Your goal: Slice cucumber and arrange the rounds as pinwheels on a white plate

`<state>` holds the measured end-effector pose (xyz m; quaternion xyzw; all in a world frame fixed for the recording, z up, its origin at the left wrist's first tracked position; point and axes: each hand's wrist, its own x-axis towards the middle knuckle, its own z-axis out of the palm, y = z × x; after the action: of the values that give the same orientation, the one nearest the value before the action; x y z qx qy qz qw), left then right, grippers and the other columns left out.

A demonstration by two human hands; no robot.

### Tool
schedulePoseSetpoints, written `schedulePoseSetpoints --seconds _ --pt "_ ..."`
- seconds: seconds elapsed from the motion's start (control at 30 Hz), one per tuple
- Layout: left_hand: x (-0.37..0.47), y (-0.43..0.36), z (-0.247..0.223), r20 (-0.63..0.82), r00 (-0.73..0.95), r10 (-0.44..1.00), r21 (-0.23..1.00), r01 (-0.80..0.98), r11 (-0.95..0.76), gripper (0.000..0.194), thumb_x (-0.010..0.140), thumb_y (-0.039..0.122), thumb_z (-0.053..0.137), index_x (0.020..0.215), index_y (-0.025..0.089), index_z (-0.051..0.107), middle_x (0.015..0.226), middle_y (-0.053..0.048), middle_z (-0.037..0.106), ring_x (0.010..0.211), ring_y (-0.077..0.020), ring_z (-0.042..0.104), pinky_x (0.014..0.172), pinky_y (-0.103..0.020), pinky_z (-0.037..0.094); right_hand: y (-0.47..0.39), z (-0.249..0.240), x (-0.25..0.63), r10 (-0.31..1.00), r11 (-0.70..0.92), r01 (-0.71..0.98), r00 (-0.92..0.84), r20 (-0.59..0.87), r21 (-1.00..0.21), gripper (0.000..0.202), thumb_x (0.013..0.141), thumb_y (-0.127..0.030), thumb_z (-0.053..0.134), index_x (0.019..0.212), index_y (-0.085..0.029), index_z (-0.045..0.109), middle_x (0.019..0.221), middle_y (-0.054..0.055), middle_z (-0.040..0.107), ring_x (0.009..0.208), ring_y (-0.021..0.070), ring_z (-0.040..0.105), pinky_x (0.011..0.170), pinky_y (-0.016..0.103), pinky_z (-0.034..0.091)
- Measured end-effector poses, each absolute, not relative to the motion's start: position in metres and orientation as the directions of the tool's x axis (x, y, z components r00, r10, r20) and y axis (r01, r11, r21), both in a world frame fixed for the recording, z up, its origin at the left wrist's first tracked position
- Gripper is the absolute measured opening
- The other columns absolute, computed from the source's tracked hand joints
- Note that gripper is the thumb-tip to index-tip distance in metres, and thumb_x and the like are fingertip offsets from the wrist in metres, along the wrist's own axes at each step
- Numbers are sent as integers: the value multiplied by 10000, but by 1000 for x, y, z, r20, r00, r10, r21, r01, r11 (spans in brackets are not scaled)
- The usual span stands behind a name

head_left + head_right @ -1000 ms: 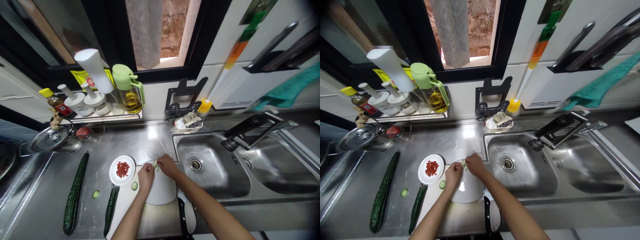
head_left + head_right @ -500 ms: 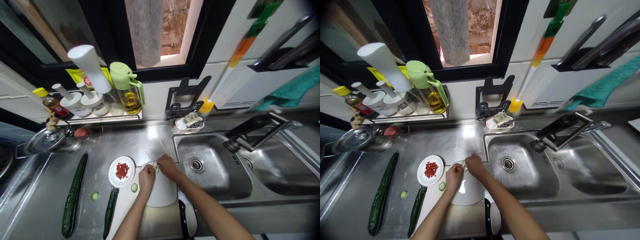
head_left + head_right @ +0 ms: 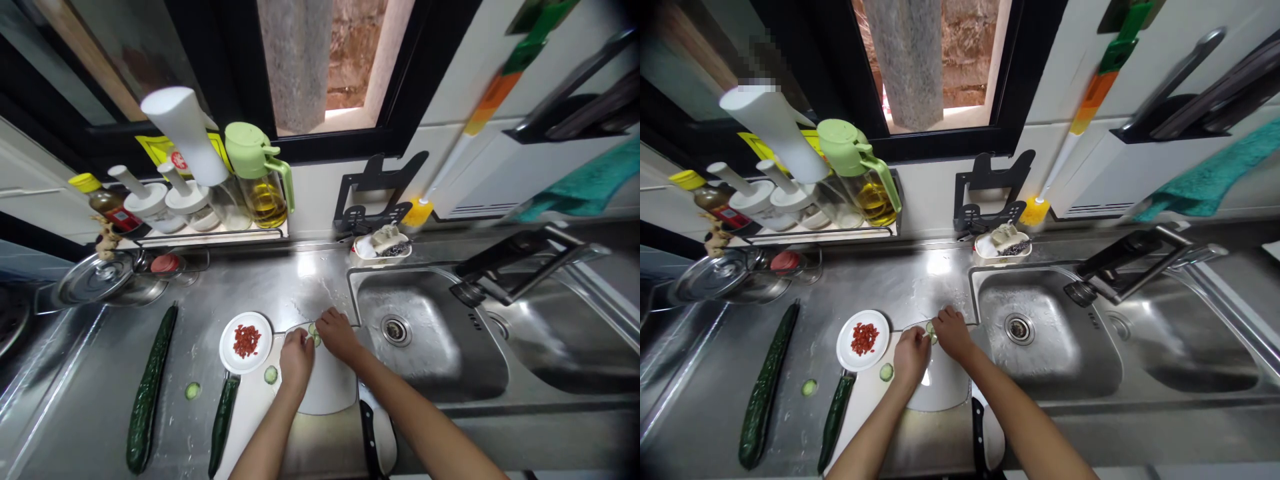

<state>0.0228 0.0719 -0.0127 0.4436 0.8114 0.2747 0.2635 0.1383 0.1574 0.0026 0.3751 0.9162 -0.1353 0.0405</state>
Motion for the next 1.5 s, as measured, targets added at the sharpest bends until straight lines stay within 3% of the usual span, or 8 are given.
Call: schedulePoseSetpoints --seconds 0.37,0.57,0.67,0.87,1.07,1.23,1.5 --pt "22 70 -10 -163 -398 903 692 606 393 190 815 210 470 757 198 650 785 -69 628 800 -188 579 737 -269 386 156 -3 145 620 747 628 -776 -113 -219 169 872 -155 457 886 -174 624 984 101 583 1003 243 415 761 336 328" --pt "7 51 -4 -134 -410 902 771 528 355 198 799 245 508 894 201 676 874 -86 660 854 -210 595 808 -307 419 146 2 157 659 714 657 -747 -85 -243 175 865 -142 452 877 -180 622 989 90 584 989 232 427 754 323 344" --pt "-12 24 -4 -138 -474 870 785 483 387 233 789 294 535 943 192 678 910 -98 673 879 -228 600 844 -335 426 132 4 168 701 667 674 -712 -41 -316 192 875 -148 436 881 -187 624 972 85 587 974 218 433 781 324 357" --pt "-40 -29 -16 -165 -598 785 717 474 512 305 758 354 558 982 191 685 944 -106 680 843 -245 614 839 -362 447 92 0 183 767 568 680 -642 -1 -463 194 861 -119 445 826 -176 627 926 88 588 928 207 454 779 319 377" --pt "-42 -41 -28 -72 -555 829 594 644 483 374 819 333 436 1048 143 663 988 -141 666 909 -260 617 824 -369 466 54 -7 184 768 563 632 -639 54 -533 167 836 -90 471 790 -175 608 874 61 569 879 193 451 769 304 380" --pt "-43 -39 -26 -49 -538 842 565 680 467 342 822 307 428 1009 151 667 951 -124 678 878 -239 629 816 -352 473 36 -6 185 773 546 636 -633 37 -546 151 794 -56 507 775 -181 589 863 48 567 877 189 451 743 289 374" --pt "-44 -37 -16 -97 -577 811 643 585 494 250 789 299 456 854 194 672 871 -72 690 775 -200 626 759 -312 468 25 -4 185 776 538 636 -630 32 -554 170 829 -83 467 749 -182 579 845 53 569 860 190 458 723 293 374"
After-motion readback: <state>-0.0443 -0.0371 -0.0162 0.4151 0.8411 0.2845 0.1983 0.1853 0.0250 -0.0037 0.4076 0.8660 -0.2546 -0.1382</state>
